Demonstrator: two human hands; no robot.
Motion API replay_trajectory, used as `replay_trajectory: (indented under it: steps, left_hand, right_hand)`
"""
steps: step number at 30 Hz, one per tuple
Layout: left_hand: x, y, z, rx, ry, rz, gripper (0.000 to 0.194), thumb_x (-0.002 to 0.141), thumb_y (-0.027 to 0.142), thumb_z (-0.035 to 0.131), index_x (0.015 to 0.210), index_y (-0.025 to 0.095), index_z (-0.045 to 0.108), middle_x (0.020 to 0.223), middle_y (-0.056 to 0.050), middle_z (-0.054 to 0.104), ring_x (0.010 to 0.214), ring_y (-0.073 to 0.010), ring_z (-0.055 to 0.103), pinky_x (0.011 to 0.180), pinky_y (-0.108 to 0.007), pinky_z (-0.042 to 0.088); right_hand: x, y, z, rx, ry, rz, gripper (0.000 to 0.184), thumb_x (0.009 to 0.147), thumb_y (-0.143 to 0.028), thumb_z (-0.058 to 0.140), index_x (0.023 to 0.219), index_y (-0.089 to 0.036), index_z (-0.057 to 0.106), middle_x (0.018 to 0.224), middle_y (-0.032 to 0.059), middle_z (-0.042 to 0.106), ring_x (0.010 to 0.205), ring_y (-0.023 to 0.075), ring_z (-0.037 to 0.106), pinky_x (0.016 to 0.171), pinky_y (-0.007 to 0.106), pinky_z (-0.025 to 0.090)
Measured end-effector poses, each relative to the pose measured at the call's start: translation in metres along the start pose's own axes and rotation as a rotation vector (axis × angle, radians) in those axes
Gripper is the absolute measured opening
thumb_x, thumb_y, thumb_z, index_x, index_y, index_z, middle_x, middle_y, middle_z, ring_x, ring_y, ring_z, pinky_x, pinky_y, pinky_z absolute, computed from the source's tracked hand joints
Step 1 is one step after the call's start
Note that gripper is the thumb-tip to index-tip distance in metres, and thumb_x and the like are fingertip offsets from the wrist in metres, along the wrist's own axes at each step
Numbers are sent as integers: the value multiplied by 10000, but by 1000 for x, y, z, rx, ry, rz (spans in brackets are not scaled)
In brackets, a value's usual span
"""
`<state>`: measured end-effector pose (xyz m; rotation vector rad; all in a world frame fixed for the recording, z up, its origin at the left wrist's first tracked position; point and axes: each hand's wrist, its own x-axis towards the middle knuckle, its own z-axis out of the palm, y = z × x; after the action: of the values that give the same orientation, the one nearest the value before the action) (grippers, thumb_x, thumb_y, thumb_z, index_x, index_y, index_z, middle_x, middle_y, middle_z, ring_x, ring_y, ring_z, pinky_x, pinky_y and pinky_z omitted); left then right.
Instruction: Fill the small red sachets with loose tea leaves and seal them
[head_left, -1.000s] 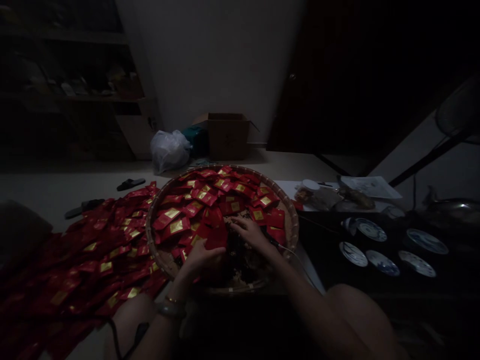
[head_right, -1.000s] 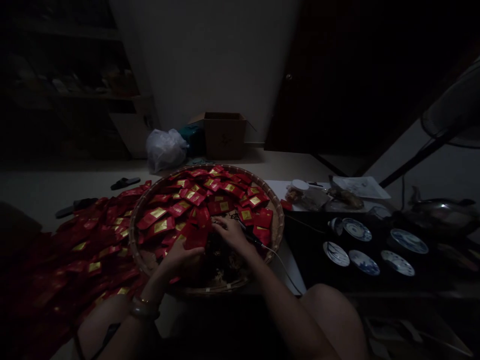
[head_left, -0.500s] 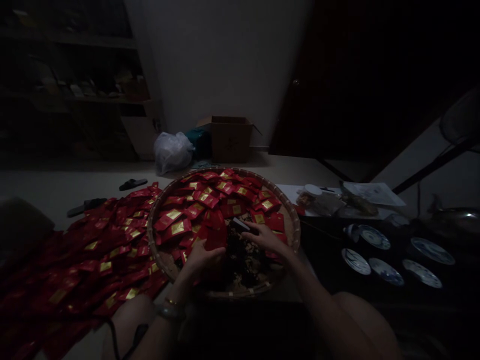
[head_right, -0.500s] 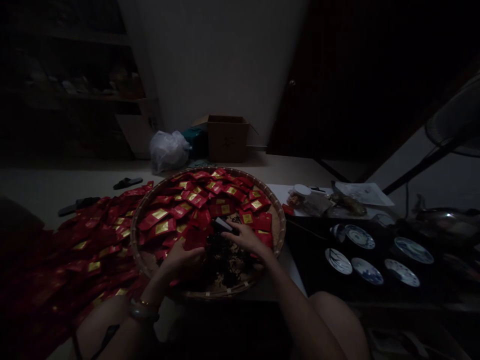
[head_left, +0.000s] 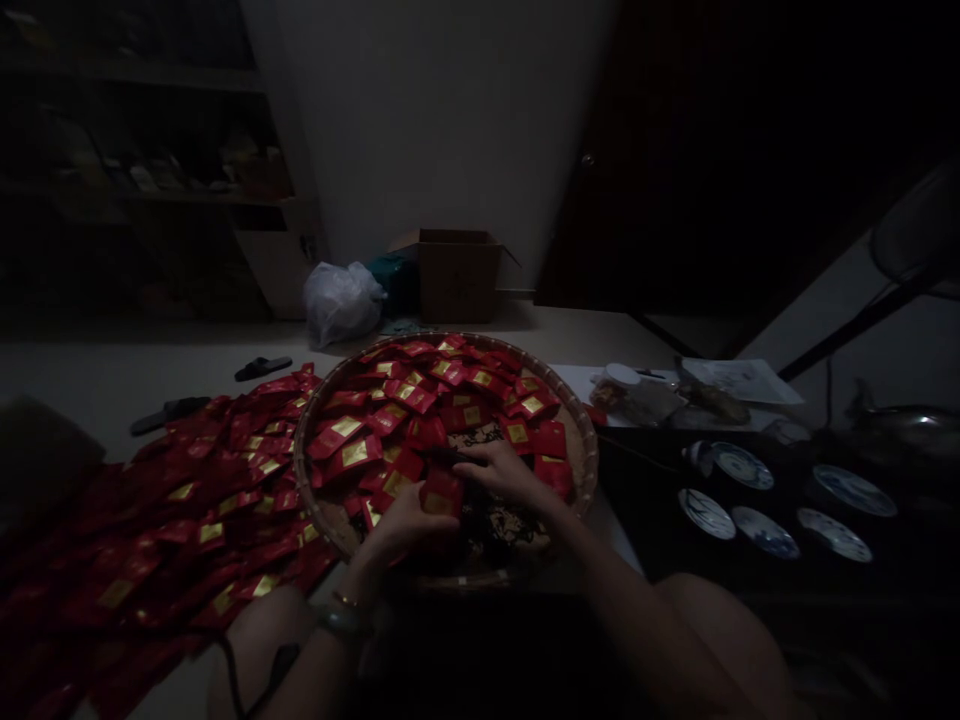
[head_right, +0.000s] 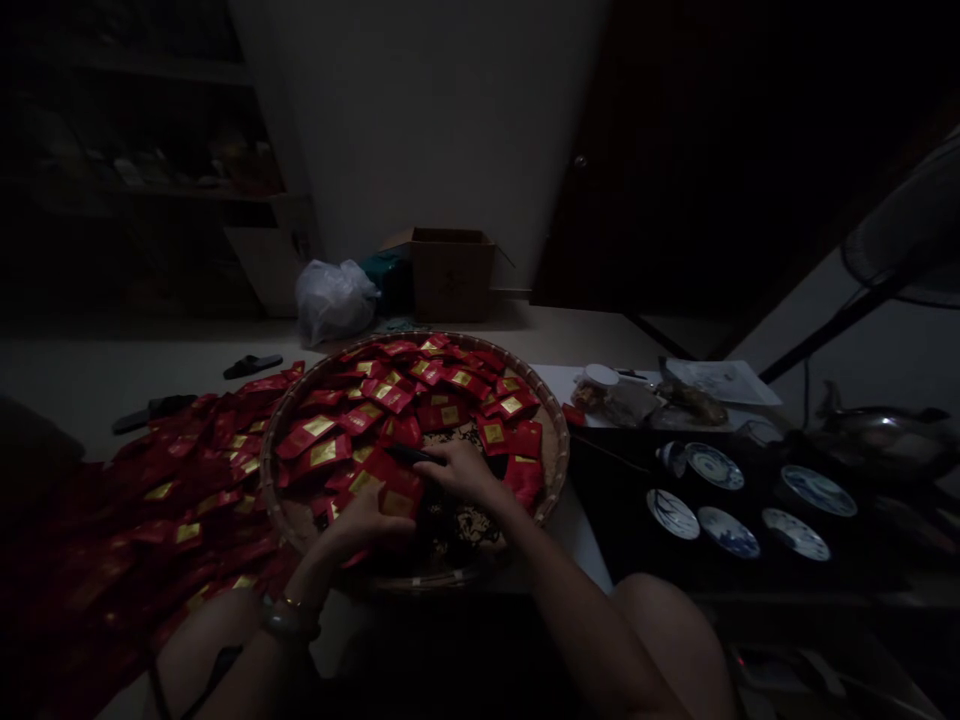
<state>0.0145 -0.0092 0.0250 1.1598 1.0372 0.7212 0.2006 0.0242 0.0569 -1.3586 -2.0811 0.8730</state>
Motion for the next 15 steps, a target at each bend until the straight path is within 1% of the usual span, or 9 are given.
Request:
replay_trajectory:
  steps: [2,4,6,8,11,13,15]
  left_hand:
    - [-2,2,0,-7,-8,-27,413,467,121,782,861,129,656,704,3,686,615,-139,618,567,-227,497]
    - [-4,4,1,-33,-11,-29,433,461,106,782,874,130,655,742,-7,696,648,-147,630,589,-231,506]
    - [-5,6,2,-79,8,-25,409,500,151,780,888,128,651,753,-21,700,649,-150,637,593,-238,512]
    - [-5,6,3,-117,46,-23,377,543,200,768,891,125,645,722,-21,694,598,-138,629,555,-230,505]
    - [-4,5,2,-138,69,-20,349,555,212,758,871,119,644,660,-7,676,509,-107,591,480,-198,469]
    - [-3,4,0,-144,75,-7,343,550,213,762,858,114,649,650,-5,674,505,-99,586,476,-188,463]
    - [-3,4,-1,-133,86,1,344,538,223,774,839,108,653,645,-7,675,517,-104,592,485,-190,468]
  right_hand:
    - [1,3,-2,14,18,10,283,788,-338,599,1001,-195,718,817,17,727,729,186,626,619,239,417]
    - [1,3,-2,33,31,20,292,781,-332,607,1014,-193,713,858,21,730,757,196,633,636,248,430]
    - [1,1,0,48,34,17,285,788,-330,597,1006,-189,714,880,25,729,781,203,638,651,256,442]
    - [-1,-2,1,71,21,6,289,794,-339,592,1002,-179,714,895,34,726,805,210,641,674,266,455]
    - [-5,-4,-3,115,7,-22,395,766,-392,635,1100,-185,670,974,43,712,862,220,639,742,292,467]
    - [-7,-3,-7,124,0,-44,482,744,-421,660,1168,-195,629,1032,45,699,902,227,637,778,306,468]
    - [-7,-1,-10,113,-8,-58,485,745,-420,661,1175,-198,623,1053,48,695,922,233,637,782,310,470]
